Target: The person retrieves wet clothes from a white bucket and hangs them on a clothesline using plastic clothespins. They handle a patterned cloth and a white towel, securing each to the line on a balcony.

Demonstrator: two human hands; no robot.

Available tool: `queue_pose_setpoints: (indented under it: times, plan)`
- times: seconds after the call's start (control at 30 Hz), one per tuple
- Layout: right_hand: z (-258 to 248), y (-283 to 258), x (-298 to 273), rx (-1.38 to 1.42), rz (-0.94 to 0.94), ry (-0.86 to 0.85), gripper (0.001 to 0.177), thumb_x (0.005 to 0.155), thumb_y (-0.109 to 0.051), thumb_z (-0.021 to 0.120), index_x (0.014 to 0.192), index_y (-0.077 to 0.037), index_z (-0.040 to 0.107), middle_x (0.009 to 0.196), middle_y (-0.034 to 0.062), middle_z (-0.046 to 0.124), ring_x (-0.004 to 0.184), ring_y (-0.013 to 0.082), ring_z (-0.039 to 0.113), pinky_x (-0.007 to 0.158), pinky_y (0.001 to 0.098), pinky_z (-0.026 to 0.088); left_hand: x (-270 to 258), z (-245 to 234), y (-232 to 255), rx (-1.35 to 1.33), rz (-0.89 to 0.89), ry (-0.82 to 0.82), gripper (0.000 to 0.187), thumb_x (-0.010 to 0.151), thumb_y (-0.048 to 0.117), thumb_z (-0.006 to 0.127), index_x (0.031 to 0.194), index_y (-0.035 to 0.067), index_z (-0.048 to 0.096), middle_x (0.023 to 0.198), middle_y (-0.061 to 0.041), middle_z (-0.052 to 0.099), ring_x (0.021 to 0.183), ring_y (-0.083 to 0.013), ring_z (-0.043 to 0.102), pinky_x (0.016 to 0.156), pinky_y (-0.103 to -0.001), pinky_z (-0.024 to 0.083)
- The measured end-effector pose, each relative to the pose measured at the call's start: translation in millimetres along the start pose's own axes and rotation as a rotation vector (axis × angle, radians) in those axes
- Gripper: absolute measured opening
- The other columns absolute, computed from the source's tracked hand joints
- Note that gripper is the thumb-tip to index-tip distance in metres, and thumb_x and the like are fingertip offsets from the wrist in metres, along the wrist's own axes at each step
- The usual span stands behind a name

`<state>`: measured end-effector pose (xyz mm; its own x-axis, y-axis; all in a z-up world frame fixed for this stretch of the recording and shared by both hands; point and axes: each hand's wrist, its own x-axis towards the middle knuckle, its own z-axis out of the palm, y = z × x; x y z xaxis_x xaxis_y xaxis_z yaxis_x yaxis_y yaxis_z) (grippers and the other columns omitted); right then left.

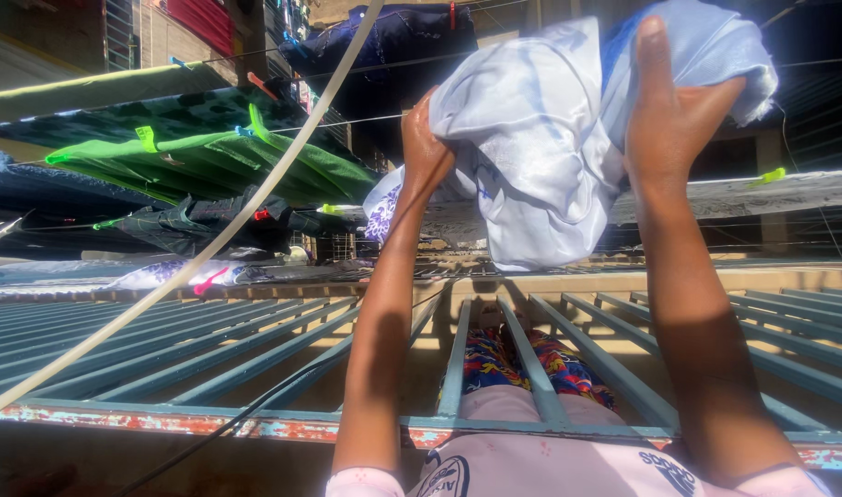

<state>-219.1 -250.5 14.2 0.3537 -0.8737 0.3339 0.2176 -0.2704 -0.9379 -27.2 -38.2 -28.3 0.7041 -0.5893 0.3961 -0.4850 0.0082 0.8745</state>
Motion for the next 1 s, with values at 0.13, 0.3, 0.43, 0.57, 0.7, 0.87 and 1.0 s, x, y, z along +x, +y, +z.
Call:
queue_pose_setpoints:
  times: [0.13,0.3,0.43,0.57,0.7,0.87,1.0]
  plan:
    - [-49,88,60,0.007,0.144,0.277,0.054,0.107,-0.034,0.073,0.121,0.01,0.045,0.116,0.0152,0.059,0.109,0.0213,0.062,0.102,0.0367,0.057,10,-24,-21,-0.388,-0.161,0.376,0.038,0.094,0.0,0.064,0.13,-0.008,0.062,0.122,-0.02,0.07,0.112,-0.0291,0.069,0.098,-0.039,0.055]
    - [-69,142,61,-0.25,0.298,0.301,0.038,0.101,-0.029,0.065,0.099,0.009,0.065,0.091,0.0076,0.07,0.082,0.0157,0.066,0.074,0.0319,0.056,30,-79,-41,-1.092,-0.39,0.542,0.041,0.101,0.019,0.051,0.135,-0.002,0.055,0.127,-0.019,0.066,0.114,-0.0314,0.069,0.098,-0.045,0.06]
    - [-72,124,56,-0.762,0.414,0.06,0.044,0.099,-0.036,0.069,0.102,0.008,0.066,0.1,0.0198,0.071,0.084,0.0304,0.071,0.069,0.0445,0.056,30,-81,-39,-1.157,-0.382,0.518,0.04,0.106,0.023,0.054,0.138,0.0,0.054,0.131,-0.019,0.063,0.118,-0.0303,0.067,0.103,-0.046,0.058]
    - [-79,86,63,-1.211,0.193,-0.314,0.069,0.099,-0.054,0.077,0.098,0.014,0.071,0.098,0.0351,0.07,0.089,0.0467,0.069,0.08,0.051,0.055,33,-67,-14,-1.246,-0.371,0.485,0.039,0.104,0.024,0.055,0.135,0.0,0.056,0.128,-0.018,0.064,0.115,-0.0314,0.067,0.101,-0.046,0.058]
    - [-56,1,59,-1.424,0.093,-0.401,0.076,0.092,-0.062,0.082,0.092,0.014,0.075,0.081,0.0315,0.071,0.077,0.0431,0.071,0.069,0.0483,0.057,32,-61,20,-1.339,-0.387,0.412,0.037,0.106,0.021,0.056,0.135,-0.002,0.055,0.13,-0.018,0.064,0.119,-0.0302,0.066,0.106,-0.045,0.057]
    - [-8,-106,21,-0.039,0.024,-0.268,0.034,0.107,-0.031,0.077,0.095,0.0,0.071,0.077,0.0121,0.067,0.055,0.0176,0.059,0.05,0.0304,0.036,32,-52,49,-1.325,-0.438,0.486,0.038,0.105,0.02,0.056,0.133,-0.004,0.057,0.13,-0.021,0.064,0.118,-0.0318,0.066,0.105,-0.046,0.058]
    - [45,-98,2,0.913,0.506,-0.296,0.009,0.105,-0.01,0.068,0.099,-0.006,0.062,0.074,0.0031,0.051,0.06,0.0124,0.046,0.066,0.0316,0.042,26,-43,65,-1.4,-0.56,0.42,0.036,0.106,0.02,0.057,0.133,-0.003,0.058,0.129,-0.019,0.064,0.117,-0.0303,0.066,0.103,-0.045,0.058]
